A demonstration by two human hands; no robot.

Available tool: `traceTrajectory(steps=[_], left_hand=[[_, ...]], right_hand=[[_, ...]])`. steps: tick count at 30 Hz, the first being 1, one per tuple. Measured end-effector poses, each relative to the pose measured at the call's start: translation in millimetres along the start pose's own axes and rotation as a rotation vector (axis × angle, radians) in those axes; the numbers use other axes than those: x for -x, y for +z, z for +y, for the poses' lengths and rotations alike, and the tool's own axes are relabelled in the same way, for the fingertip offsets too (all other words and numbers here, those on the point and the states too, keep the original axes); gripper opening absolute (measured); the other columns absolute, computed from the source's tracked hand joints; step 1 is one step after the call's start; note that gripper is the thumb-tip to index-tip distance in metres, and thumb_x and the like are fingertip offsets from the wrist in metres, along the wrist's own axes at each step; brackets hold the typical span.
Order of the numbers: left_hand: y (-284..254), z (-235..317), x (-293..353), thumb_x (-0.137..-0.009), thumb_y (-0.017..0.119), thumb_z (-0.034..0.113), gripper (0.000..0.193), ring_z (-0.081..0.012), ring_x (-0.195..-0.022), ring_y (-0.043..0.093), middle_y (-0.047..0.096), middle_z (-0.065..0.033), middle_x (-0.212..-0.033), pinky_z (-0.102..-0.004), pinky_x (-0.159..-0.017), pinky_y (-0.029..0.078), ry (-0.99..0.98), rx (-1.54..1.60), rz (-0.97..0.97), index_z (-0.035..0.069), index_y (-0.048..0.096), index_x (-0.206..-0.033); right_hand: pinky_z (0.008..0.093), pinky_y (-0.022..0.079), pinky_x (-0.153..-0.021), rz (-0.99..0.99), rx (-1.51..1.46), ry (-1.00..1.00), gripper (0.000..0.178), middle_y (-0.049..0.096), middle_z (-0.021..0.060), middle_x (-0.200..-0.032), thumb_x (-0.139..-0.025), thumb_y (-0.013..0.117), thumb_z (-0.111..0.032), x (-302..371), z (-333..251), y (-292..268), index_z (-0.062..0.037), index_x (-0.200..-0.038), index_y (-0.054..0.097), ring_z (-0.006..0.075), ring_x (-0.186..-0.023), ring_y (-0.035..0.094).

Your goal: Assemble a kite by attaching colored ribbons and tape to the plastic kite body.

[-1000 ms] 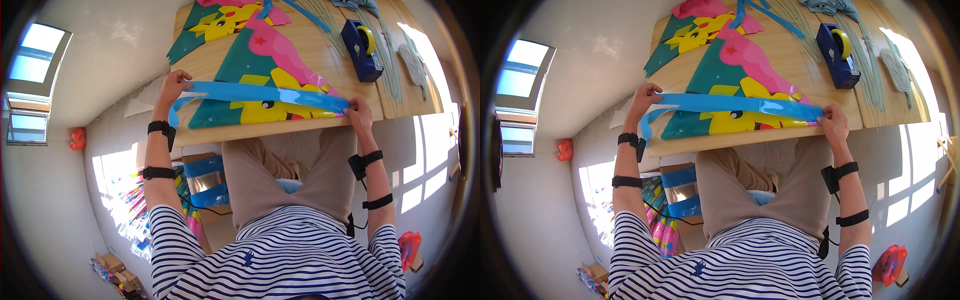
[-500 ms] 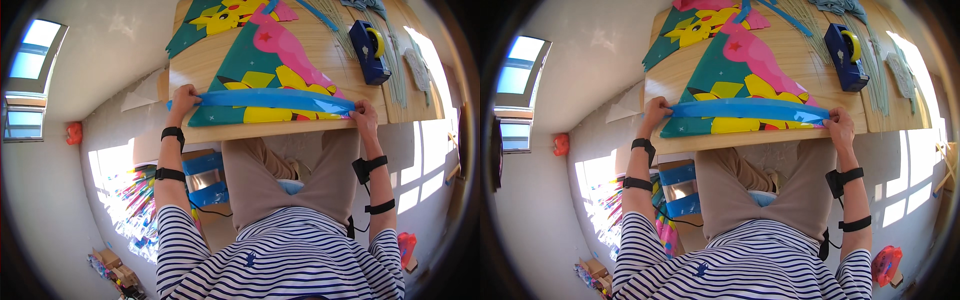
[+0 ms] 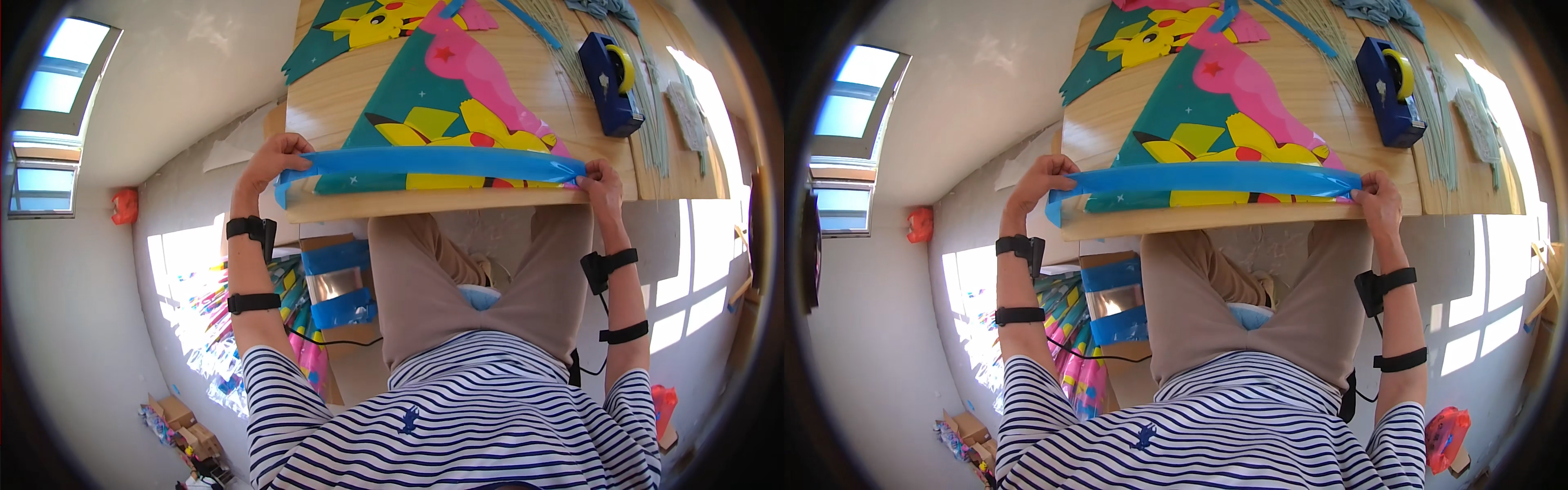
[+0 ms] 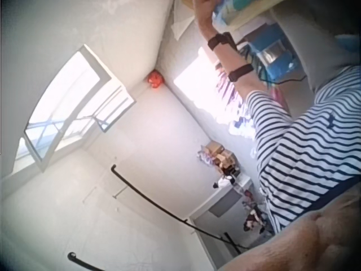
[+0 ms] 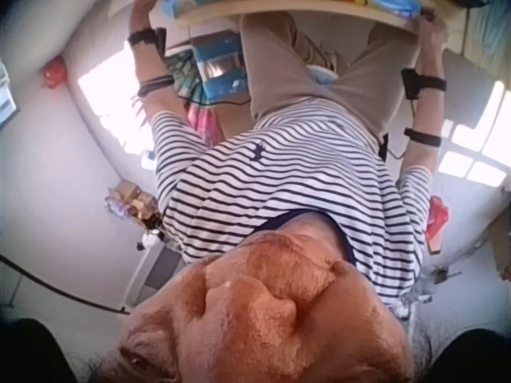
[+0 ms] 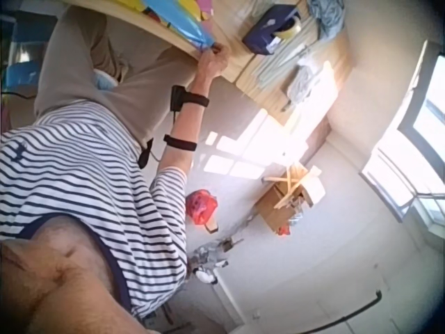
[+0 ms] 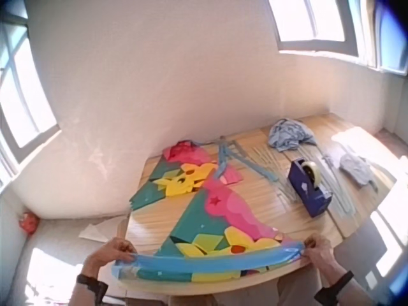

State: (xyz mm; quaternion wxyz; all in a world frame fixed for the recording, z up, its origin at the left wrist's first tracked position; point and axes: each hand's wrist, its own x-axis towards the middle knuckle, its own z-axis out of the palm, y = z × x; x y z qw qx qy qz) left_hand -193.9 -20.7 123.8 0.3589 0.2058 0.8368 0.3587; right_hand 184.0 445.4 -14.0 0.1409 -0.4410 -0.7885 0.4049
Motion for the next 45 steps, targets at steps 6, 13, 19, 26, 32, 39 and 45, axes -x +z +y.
traceTrajectory(steps=[6, 13, 19, 26, 32, 39, 45], left_hand=[[9, -28, -11, -0.072, 0.074, 0.003, 0.013, -0.0068, -0.069, 0.056, 0.063, 0.0031, -0.075, -0.0227, -0.067, 0.044, -0.067, -0.055, -0.012, 0.005, 0.065, -0.082], [29, -64, -35, -0.071, 0.076, 0.001, 0.013, -0.0085, -0.065, 0.055, 0.063, 0.0007, -0.072, -0.0246, -0.062, 0.044, -0.114, -0.129, 0.018, 0.003, 0.067, -0.08], [39, -66, -32, -0.072, 0.074, 0.0, 0.01, -0.009, -0.065, 0.055, 0.063, -0.0004, -0.071, -0.0251, -0.061, 0.044, -0.085, -0.169, 0.037, 0.002, 0.067, -0.079], [35, -63, -32, -0.074, 0.073, -0.001, 0.01, -0.0101, -0.066, 0.057, 0.064, -0.0011, -0.073, -0.0249, -0.063, 0.046, -0.076, -0.095, 0.015, 0.001, 0.067, -0.081], [32, -64, -30, -0.077, 0.072, 0.003, 0.007, -0.0088, -0.066, 0.056, 0.064, -0.0006, -0.074, -0.0243, -0.063, 0.045, -0.088, -0.115, 0.028, 0.001, 0.066, -0.081], [32, -67, -30, -0.078, 0.072, 0.005, 0.007, -0.0074, -0.065, 0.055, 0.063, 0.0007, -0.073, -0.0232, -0.062, 0.044, -0.089, -0.123, 0.017, 0.002, 0.066, -0.081], [30, -64, -31, -0.079, 0.072, 0.004, 0.007, -0.0076, -0.066, 0.055, 0.063, 0.0003, -0.073, -0.0239, -0.062, 0.044, -0.111, -0.118, -0.004, 0.002, 0.067, -0.081]], right_hand=[[0.0321, 0.05, -0.071, -0.027, 0.05, -0.017, 0.029, 0.068, 0.0049, -0.08, -0.07, 0.08, -0.011, -4, -2, -2, -0.006, -0.097, 0.07, 0.0171, -0.076, 0.064], [0.0319, 0.05, -0.07, -0.054, 0.075, -0.022, 0.029, 0.069, 0.0054, -0.08, -0.07, 0.08, -0.012, -3, -7, -6, -0.0051, -0.096, 0.07, 0.0171, -0.076, 0.065], [0.0286, 0.05, -0.067, -0.196, -0.222, 0.107, 0.027, 0.066, 0.0051, -0.076, -0.072, 0.078, -0.007, -10, -6, -21, 0.0008, -0.097, 0.07, 0.0142, -0.075, 0.064], [0.0302, 0.052, -0.066, -0.052, -0.205, -0.124, 0.027, 0.065, 0.0053, -0.076, -0.074, 0.075, -0.001, -13, -12, -17, 0.0028, -0.1, 0.07, 0.0149, -0.072, 0.062], [0.0276, 0.049, -0.07, -0.199, 0.028, -0.302, 0.045, 0.06, 0.0059, -0.094, -0.069, 0.076, 0.001, -7, -36, -20, -0.0034, -0.113, 0.068, 0.0132, -0.075, 0.057], [0.033, 0.048, -0.081, -0.344, 0.109, -0.367, 0.057, 0.051, 0.0063, -0.101, -0.06, 0.08, 0.002, 4, -46, -35, -0.0062, -0.116, 0.067, 0.0205, -0.086, 0.054], [0.0355, 0.048, -0.08, -0.32, 0.129, -0.39, 0.05, 0.053, 0.0084, -0.098, -0.059, 0.081, 0.002, -1, -34, -31, -0.0047, -0.108, 0.069, 0.0248, -0.087, 0.055]])
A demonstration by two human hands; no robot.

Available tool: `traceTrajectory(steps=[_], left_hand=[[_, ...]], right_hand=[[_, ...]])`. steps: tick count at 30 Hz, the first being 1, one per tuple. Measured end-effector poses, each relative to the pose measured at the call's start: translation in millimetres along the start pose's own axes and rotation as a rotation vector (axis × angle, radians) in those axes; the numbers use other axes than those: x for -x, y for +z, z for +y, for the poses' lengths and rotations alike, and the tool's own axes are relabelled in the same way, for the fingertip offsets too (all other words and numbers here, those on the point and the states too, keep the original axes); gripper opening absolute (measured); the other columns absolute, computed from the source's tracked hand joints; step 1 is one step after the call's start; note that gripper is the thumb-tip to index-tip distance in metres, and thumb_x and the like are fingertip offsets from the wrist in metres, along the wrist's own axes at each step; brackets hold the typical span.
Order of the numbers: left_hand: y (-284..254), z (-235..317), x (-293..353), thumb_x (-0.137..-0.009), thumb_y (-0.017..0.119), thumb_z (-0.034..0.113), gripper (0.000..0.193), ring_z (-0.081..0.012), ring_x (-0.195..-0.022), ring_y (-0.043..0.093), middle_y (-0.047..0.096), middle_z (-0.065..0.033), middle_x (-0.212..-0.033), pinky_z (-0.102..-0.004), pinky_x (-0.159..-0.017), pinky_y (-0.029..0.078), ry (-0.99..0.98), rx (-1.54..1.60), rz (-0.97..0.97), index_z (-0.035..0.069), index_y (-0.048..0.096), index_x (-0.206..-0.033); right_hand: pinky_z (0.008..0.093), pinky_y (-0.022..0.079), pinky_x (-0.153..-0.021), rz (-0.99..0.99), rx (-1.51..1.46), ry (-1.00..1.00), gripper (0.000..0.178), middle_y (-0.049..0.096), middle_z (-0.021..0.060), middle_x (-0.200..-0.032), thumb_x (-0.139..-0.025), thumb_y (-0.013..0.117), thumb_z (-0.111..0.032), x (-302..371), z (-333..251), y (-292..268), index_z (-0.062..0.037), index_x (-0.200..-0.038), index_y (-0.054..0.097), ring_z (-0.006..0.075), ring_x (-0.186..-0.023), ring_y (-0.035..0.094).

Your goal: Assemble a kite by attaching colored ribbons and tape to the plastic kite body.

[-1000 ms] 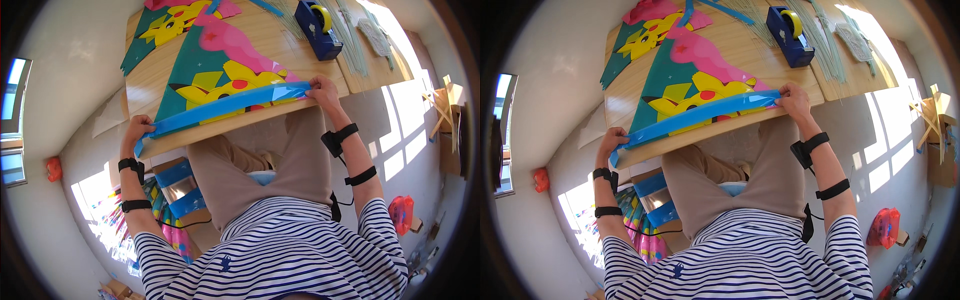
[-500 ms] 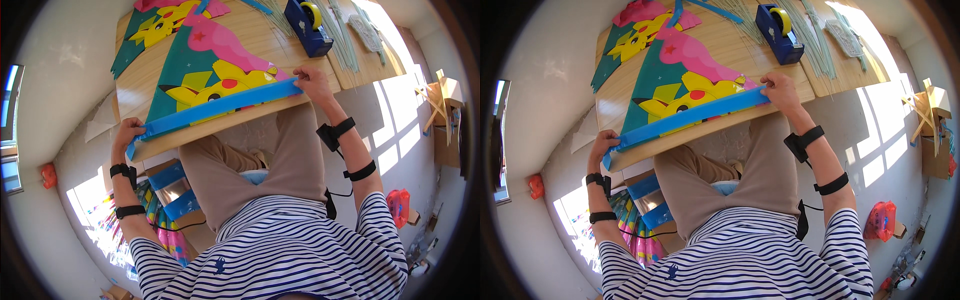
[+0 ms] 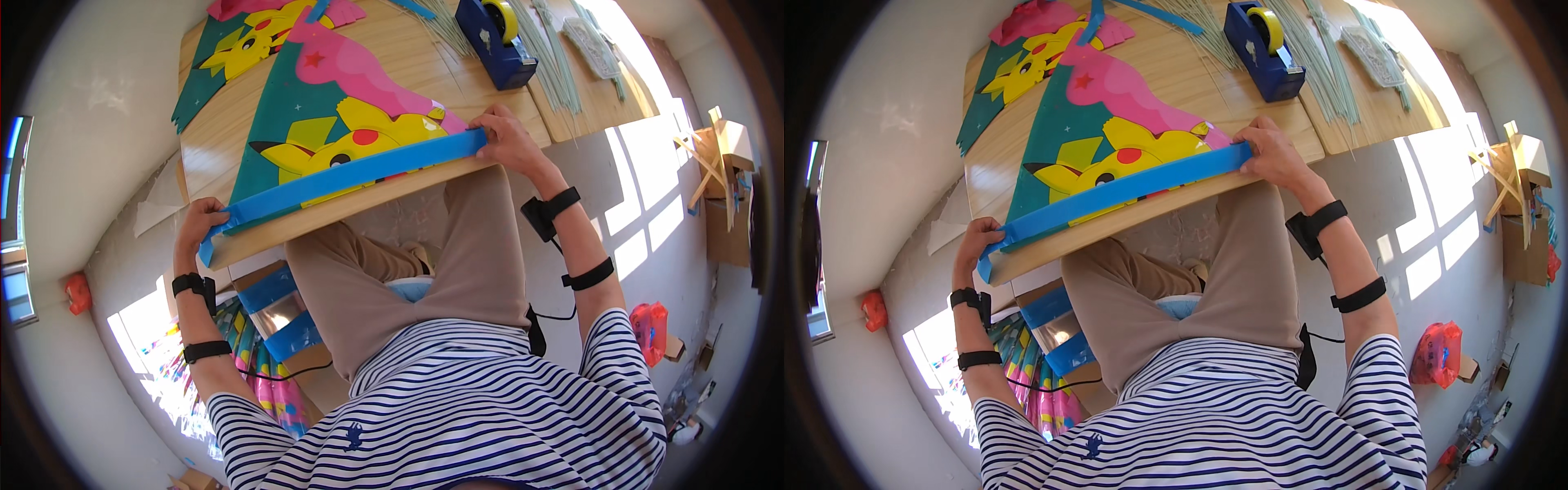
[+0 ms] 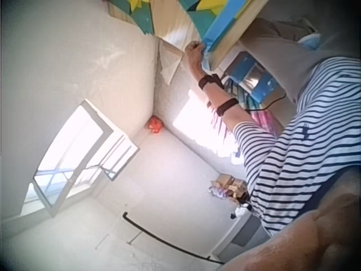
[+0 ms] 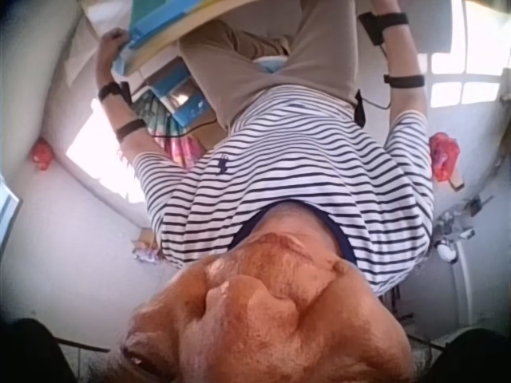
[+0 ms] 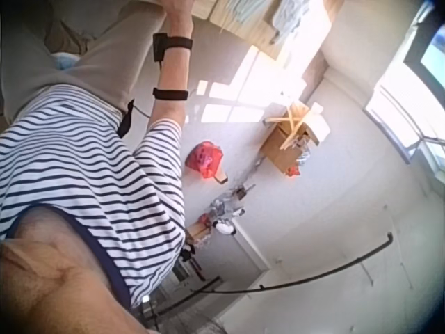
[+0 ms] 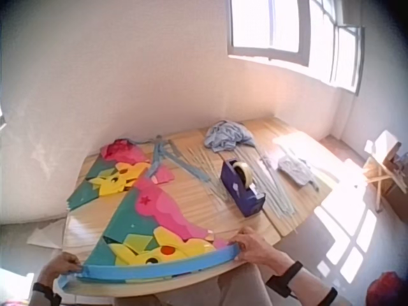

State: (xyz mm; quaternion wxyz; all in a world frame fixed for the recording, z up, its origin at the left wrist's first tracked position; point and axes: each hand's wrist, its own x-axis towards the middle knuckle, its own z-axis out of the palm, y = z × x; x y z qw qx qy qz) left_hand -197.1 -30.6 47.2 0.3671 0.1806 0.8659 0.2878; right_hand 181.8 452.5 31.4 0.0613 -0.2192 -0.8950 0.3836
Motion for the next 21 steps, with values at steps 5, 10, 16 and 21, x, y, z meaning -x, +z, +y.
traceTrajectory(steps=[5, 10, 16, 21], left_hand=[[-3, -2, 0, -0.079, 0.072, 0.005, 0.006, -0.0075, -0.066, 0.055, 0.063, 0.001, -0.072, -0.0236, -0.062, 0.044, -0.016, 0.007, -0.015, 0.002, 0.067, -0.081], [-3, 0, 0, -0.079, 0.07, 0.005, 0.005, -0.006, -0.065, 0.053, 0.061, 0.0036, -0.073, -0.0231, -0.062, 0.043, -0.005, -0.06, -0.013, 0.005, 0.065, -0.08], [1, 5, 2, -0.078, 0.07, 0.007, 0.006, -0.0068, -0.065, 0.053, 0.06, 0.0019, -0.07, -0.0245, -0.06, 0.042, 0.011, -0.069, -0.005, 0.002, 0.066, -0.078], [-2, 6, 4, -0.079, 0.07, 0.008, 0.007, -0.0068, -0.065, 0.053, 0.06, 0.002, -0.07, -0.0247, -0.06, 0.042, -0.005, -0.087, -0.009, 0.002, 0.067, -0.078]], right_hand=[[0.0353, 0.047, -0.079, 0.002, 0.033, -0.023, 0.048, 0.052, 0.009, -0.096, -0.06, 0.081, 0.0, -1, 0, 0, -0.0043, -0.107, 0.07, 0.0254, -0.087, 0.055], [0.0369, 0.048, -0.082, 0.038, 0.027, -0.063, 0.037, 0.055, 0.0113, -0.098, -0.07, 0.079, -0.005, -2, 1, 2, -0.0037, -0.106, 0.071, 0.0282, -0.092, 0.057], [0.038, 0.049, -0.083, 0.103, 0.041, -0.079, 0.024, 0.058, 0.0133, -0.096, -0.078, 0.075, -0.01, -7, 6, 9, -0.0023, -0.1, 0.072, 0.0304, -0.093, 0.059], [0.0377, 0.049, -0.081, 0.125, 0.029, -0.091, 0.022, 0.058, 0.0127, -0.094, -0.078, 0.074, -0.009, -7, 10, 11, -0.0023, -0.099, 0.072, 0.0294, -0.09, 0.06]])
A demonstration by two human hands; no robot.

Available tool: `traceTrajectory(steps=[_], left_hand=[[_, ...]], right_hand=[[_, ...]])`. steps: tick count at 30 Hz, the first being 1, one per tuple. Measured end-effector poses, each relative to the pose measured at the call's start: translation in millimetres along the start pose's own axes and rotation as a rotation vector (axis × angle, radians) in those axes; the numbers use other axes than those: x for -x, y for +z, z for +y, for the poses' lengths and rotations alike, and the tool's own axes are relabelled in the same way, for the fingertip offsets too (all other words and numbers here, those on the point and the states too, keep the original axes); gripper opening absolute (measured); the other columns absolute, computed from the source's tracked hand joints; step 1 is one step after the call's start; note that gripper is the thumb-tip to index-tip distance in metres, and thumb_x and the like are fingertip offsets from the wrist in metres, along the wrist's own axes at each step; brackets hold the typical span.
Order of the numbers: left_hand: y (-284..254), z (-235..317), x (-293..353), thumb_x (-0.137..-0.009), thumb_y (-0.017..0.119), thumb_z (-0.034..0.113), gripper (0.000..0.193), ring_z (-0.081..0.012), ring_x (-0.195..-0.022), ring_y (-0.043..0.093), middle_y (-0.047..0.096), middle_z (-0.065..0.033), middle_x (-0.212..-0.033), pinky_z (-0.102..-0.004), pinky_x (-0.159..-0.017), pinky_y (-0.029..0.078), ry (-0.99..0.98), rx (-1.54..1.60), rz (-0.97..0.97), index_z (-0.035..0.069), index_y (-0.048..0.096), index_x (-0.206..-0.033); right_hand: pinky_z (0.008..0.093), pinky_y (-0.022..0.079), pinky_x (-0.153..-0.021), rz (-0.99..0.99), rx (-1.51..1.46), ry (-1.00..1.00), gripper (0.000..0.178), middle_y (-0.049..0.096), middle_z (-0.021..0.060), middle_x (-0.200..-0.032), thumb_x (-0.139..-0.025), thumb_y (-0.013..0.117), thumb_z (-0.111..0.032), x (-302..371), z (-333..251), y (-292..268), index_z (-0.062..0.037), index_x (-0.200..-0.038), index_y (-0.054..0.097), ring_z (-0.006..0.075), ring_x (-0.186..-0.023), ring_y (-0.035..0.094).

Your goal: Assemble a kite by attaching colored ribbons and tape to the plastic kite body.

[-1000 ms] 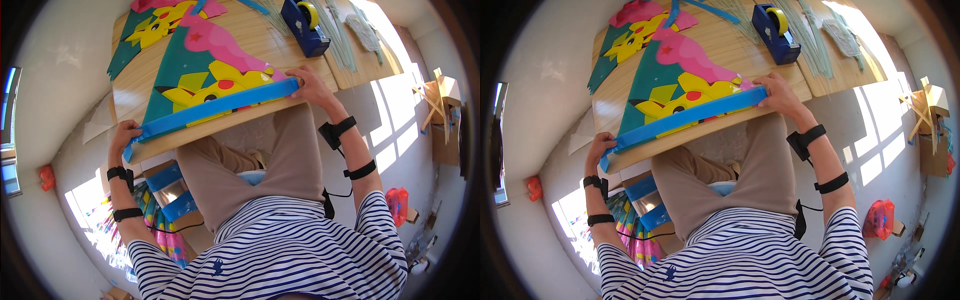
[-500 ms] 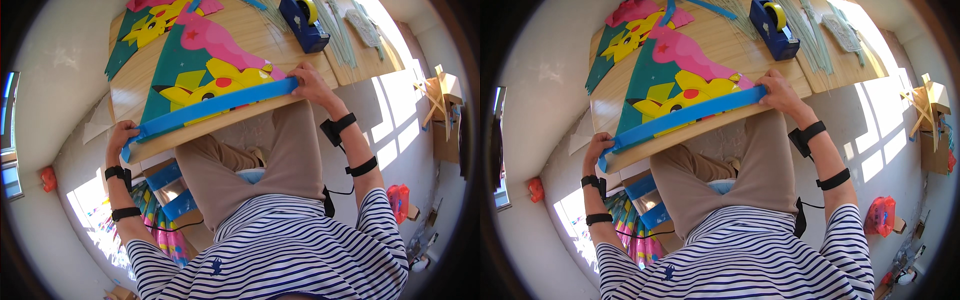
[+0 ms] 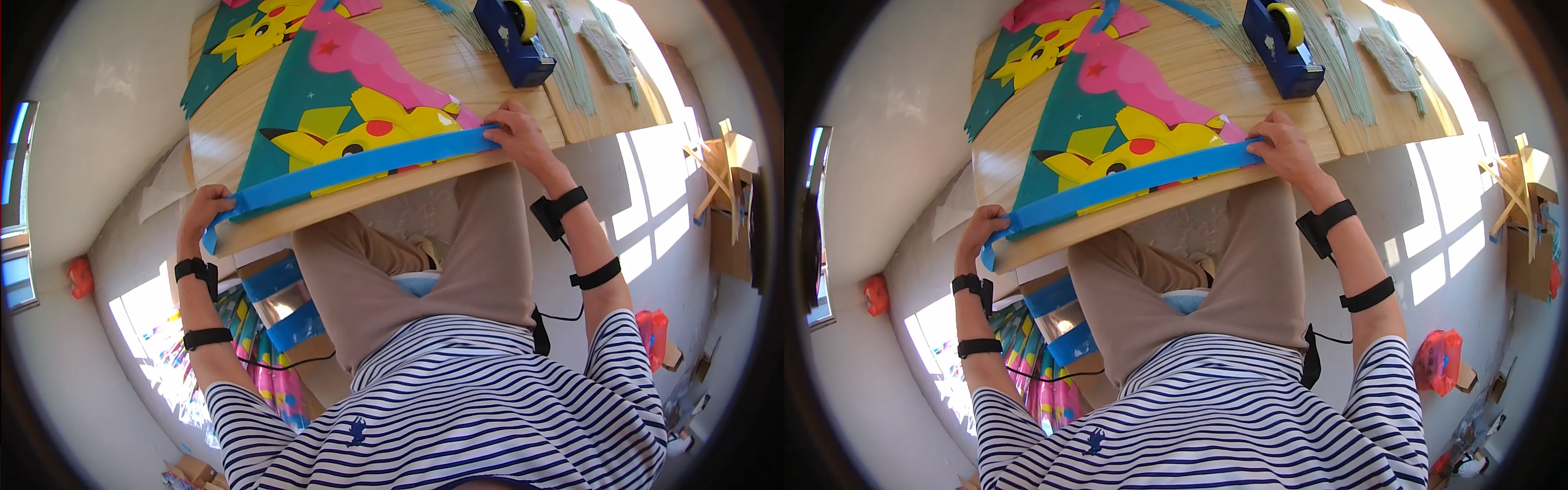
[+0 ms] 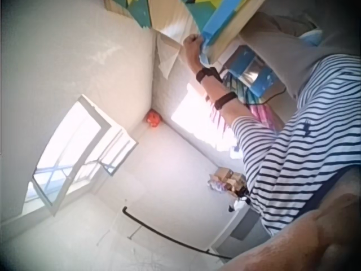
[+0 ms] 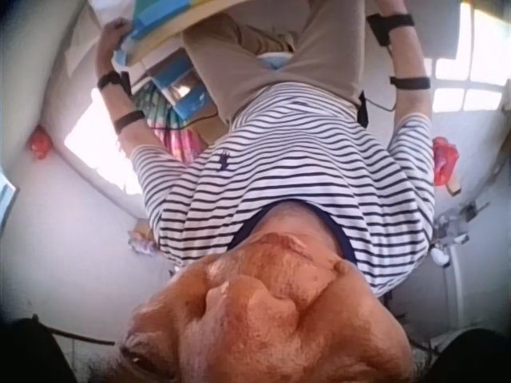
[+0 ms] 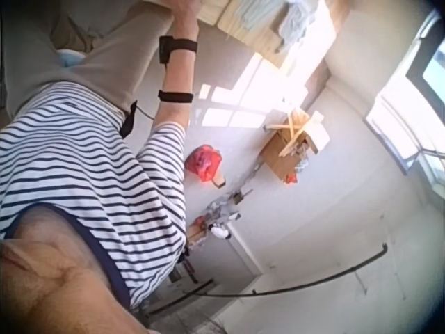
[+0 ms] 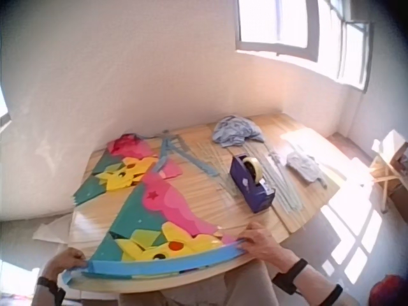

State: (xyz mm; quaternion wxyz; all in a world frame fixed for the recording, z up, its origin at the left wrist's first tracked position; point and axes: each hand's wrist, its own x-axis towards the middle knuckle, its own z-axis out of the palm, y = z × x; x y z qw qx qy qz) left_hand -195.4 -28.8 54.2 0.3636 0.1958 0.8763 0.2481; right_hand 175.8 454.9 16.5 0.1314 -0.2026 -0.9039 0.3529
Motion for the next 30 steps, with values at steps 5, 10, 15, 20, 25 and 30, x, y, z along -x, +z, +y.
traceTrajectory(steps=[5, 10, 15, 20, 25, 30], left_hand=[[1, 1, 1, -0.079, 0.071, 0.008, 0.007, -0.0069, -0.065, 0.053, 0.06, 0.0021, -0.071, -0.0247, -0.06, 0.042, -0.019, -0.007, 0.001, 0.002, 0.068, -0.08], [3, -1, -1, -0.079, 0.071, 0.008, 0.007, -0.0071, -0.066, 0.053, 0.06, 0.0021, -0.071, -0.025, -0.061, 0.043, -0.021, 0.006, -0.008, 0.003, 0.068, -0.08], [5, -2, -1, -0.08, 0.069, 0.01, 0.006, -0.0061, -0.066, 0.052, 0.06, 0.0032, -0.072, -0.0234, -0.062, 0.042, -0.022, -0.005, -0.018, 0.006, 0.066, -0.079], [4, -3, -1, -0.08, 0.07, 0.011, 0.006, -0.0062, -0.067, 0.053, 0.061, 0.0031, -0.073, -0.0231, -0.063, 0.043, -0.033, 0.004, -0.025, 0.006, 0.067, -0.08], [4, -2, 0, -0.081, 0.07, 0.011, 0.006, -0.0058, -0.066, 0.053, 0.061, 0.0034, -0.073, -0.0228, -0.063, 0.043, -0.052, 0.006, -0.02, 0.006, 0.067, -0.08], [1, -3, 3, -0.081, 0.07, 0.01, 0.006, -0.0062, -0.066, 0.053, 0.061, 0.0028, -0.073, -0.0236, -0.062, 0.043, -0.043, 0.017, -0.043, 0.005, 0.067, -0.081]], right_hand=[[0.0374, 0.05, -0.079, 0.013, 0.011, 0.009, 0.021, 0.057, 0.0123, -0.092, -0.078, 0.074, -0.008, 0, 0, 2, -0.0025, -0.098, 0.071, 0.0289, -0.088, 0.061], [0.0385, 0.05, -0.08, 0.015, 0.043, 0.014, 0.021, 0.057, 0.0125, -0.092, -0.078, 0.074, -0.007, 0, -3, 2, -0.0026, -0.098, 0.071, 0.0301, -0.088, 0.061], [0.0411, 0.049, -0.082, 0.154, 0.203, -0.105, 0.023, 0.059, 0.0128, -0.095, -0.079, 0.074, -0.011, 1, -7, 9, -0.0032, -0.1, 0.07, 0.0326, -0.092, 0.06], [0.0449, 0.046, -0.092, 0.211, 0.308, -0.292, 0.039, 0.061, 0.0133, -0.11, -0.081, 0.074, -0.02, 6, -54, 24, -0.0033, -0.115, 0.065, 0.0341, -0.108, 0.056], [0.049, 0.038, -0.106, 0.089, 0.327, -0.424, 0.047, 0.057, 0.0136, -0.127, -0.081, 0.075, -0.024, 21, -87, 67, -0.0028, -0.12, 0.061, 0.034, -0.123, 0.05], [0.047, 0.037, -0.106, 0.005, 0.242, -0.406, 0.047, 0.058, 0.0132, -0.124, -0.077, 0.077, -0.021, 7, -95, 71, -0.0029, -0.118, 0.063, 0.0337, -0.121, 0.05]])
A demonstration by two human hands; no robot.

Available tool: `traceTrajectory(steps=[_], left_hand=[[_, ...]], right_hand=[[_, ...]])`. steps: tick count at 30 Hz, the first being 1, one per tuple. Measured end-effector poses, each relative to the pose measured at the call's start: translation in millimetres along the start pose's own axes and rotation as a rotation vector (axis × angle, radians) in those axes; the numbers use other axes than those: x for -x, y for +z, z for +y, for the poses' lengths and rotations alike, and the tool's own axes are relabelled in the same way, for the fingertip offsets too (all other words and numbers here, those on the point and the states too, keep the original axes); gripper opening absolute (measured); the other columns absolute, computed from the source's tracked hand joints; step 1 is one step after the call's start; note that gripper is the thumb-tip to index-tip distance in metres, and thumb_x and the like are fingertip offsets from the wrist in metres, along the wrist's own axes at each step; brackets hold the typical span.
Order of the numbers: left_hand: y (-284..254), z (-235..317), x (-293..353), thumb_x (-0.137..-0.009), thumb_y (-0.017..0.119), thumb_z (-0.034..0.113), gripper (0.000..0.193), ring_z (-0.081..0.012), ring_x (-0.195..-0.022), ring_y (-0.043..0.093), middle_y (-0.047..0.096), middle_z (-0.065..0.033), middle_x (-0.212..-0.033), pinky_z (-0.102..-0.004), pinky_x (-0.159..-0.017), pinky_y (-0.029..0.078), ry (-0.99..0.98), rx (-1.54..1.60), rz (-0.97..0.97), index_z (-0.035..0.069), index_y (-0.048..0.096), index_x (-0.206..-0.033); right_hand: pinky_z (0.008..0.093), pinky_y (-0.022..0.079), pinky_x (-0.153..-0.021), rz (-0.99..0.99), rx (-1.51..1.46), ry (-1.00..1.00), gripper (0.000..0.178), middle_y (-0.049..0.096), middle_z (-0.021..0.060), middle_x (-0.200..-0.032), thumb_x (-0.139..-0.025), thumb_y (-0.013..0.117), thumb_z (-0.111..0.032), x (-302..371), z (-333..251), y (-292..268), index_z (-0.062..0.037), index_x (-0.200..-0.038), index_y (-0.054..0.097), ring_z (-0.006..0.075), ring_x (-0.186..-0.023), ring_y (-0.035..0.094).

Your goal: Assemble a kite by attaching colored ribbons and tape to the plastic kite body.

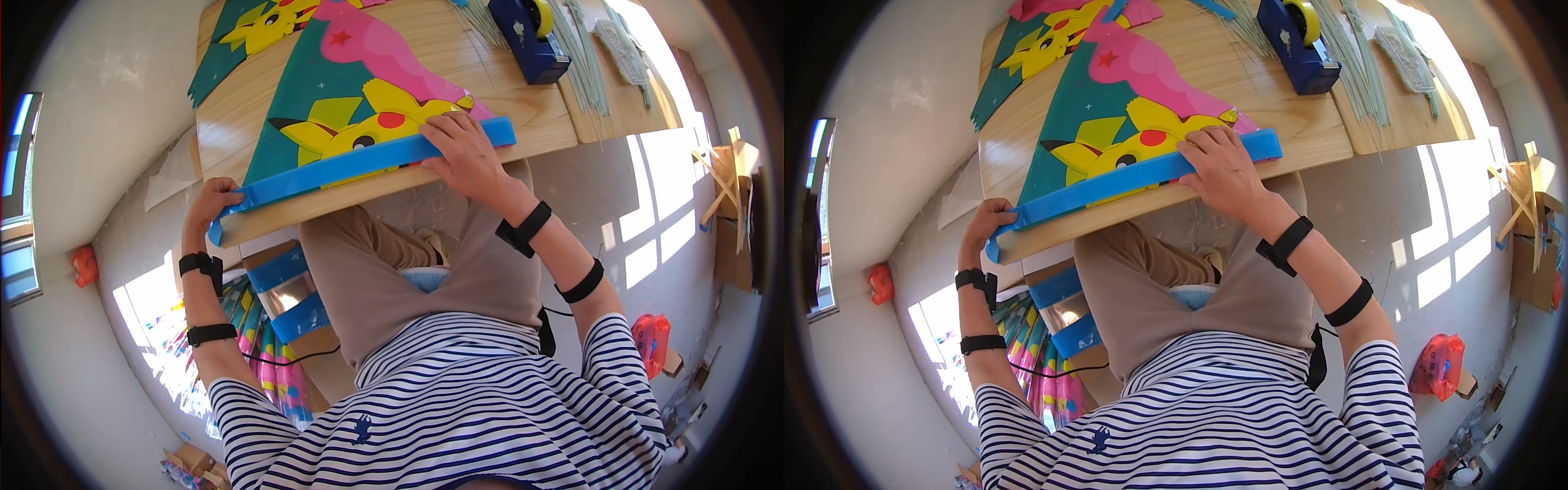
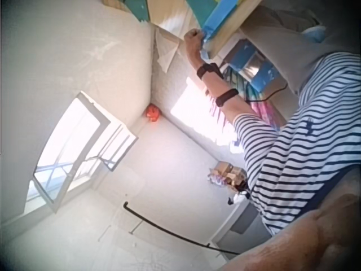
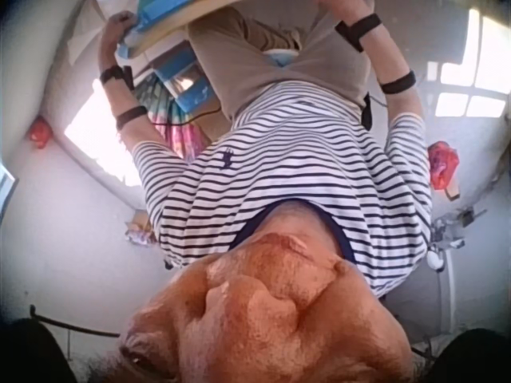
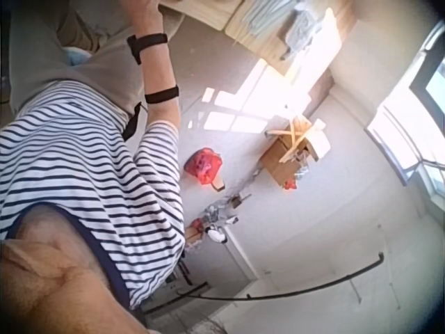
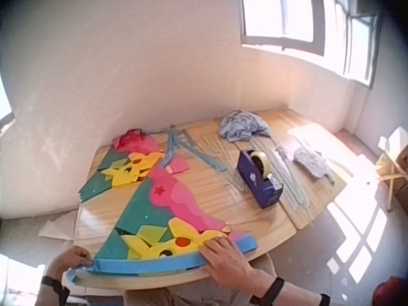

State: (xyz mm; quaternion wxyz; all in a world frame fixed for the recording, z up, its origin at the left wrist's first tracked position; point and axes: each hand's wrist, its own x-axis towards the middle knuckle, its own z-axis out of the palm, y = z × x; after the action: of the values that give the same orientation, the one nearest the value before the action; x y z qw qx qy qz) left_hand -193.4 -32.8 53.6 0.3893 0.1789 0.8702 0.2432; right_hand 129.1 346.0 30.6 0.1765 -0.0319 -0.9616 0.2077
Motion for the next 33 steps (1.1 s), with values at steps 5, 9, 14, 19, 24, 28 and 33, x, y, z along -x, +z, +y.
traceTrajectory(steps=[5, 9, 14, 19, 24, 28, 33], left_hand=[[-1, 3, 3, -0.08, 0.071, 0.009, 0.007, -0.0076, -0.067, 0.054, 0.063, 0.0011, -0.074, -0.0252, -0.063, 0.044, -0.001, 0.02, 0.001, 0.003, 0.068, -0.082], [-1, 2, 5, -0.081, 0.071, 0.009, 0.008, -0.0074, -0.067, 0.055, 0.063, 0.001, -0.074, -0.0248, -0.062, 0.044, -0.006, 0.011, -0.008, 0.002, 0.068, -0.083], [-2, 2, 8, -0.081, 0.071, 0.01, 0.009, -0.0072, -0.067, 0.055, 0.064, 0.001, -0.076, -0.025, -0.062, 0.045, -0.023, -0.009, -0.001, 0.002, 0.069, -0.085], [-1, -1, 9, -0.081, 0.071, 0.009, 0.009, -0.0073, -0.067, 0.055, 0.064, 0.0014, -0.075, -0.0246, -0.062, 0.044, -0.023, 0.006, -0.007, 0.002, 0.069, -0.085], [1, -3, 8, -0.08, 0.071, 0.01, 0.008, -0.007, -0.066, 0.055, 0.063, 0.002, -0.074, -0.0243, -0.061, 0.044, -0.026, -0.015, -0.011, 0.003, 0.069, -0.083], [1, -2, 10, -0.08, 0.07, 0.011, 0.007, -0.0063, -0.065, 0.053, 0.062, 0.0031, -0.073, -0.0241, -0.06, 0.043, -0.028, -0.006, -0.011, 0.004, 0.068, -0.081], [0, -9, 10, -0.08, 0.072, 0.007, 0.007, -0.0081, -0.066, 0.056, 0.064, 0.0006, -0.074, -0.0256, -0.061, 0.045, -0.046, 0.01, -0.004, 0.003, 0.069, -0.083]], right_hand=[[0.0443, 0.04, -0.103, -0.108, -0.077, -0.017, 0.052, 0.06, 0.0124, -0.115, -0.069, 0.08, -0.015, -14, 6, 4, -0.0022, -0.117, 0.065, 0.033, -0.114, 0.051], [0.0435, 0.042, -0.098, -0.103, -0.088, -0.007, 0.048, 0.059, 0.0117, -0.108, -0.068, 0.079, -0.015, -16, 10, 11, -0.0031, -0.112, 0.067, 0.0323, -0.109, 0.051], [0.0428, 0.044, -0.093, -0.071, -0.118, -0.021, 0.038, 0.058, 0.0119, -0.104, -0.069, 0.078, -0.015, -16, 11, 16, -0.0025, -0.104, 0.069, 0.0318, -0.105, 0.052], [0.0422, 0.045, -0.092, -0.046, -0.124, -0.025, 0.036, 0.058, 0.0122, -0.104, -0.071, 0.078, -0.015, -14, 12, 18, -0.0022, -0.103, 0.07, 0.032, -0.103, 0.053], [0.0419, 0.046, -0.092, -0.048, -0.104, -0.026, 0.035, 0.057, 0.0125, -0.104, -0.072, 0.078, -0.013, -13, 11, 18, -0.0024, -0.103, 0.069, 0.0317, -0.103, 0.053], [0.0418, 0.046, -0.091, -0.04, -0.091, -0.044, 0.035, 0.057, 0.0126, -0.104, -0.072, 0.077, -0.013, -11, 10, 17, -0.0028, -0.104, 0.069, 0.0316, -0.103, 0.053], [0.0432, 0.044, -0.093, -0.03, -0.018, -0.088, 0.032, 0.056, 0.0101, -0.102, -0.073, 0.077, -0.019, -9, 11, 22, -0.0073, -0.101, 0.068, 0.0305, -0.103, 0.052]])
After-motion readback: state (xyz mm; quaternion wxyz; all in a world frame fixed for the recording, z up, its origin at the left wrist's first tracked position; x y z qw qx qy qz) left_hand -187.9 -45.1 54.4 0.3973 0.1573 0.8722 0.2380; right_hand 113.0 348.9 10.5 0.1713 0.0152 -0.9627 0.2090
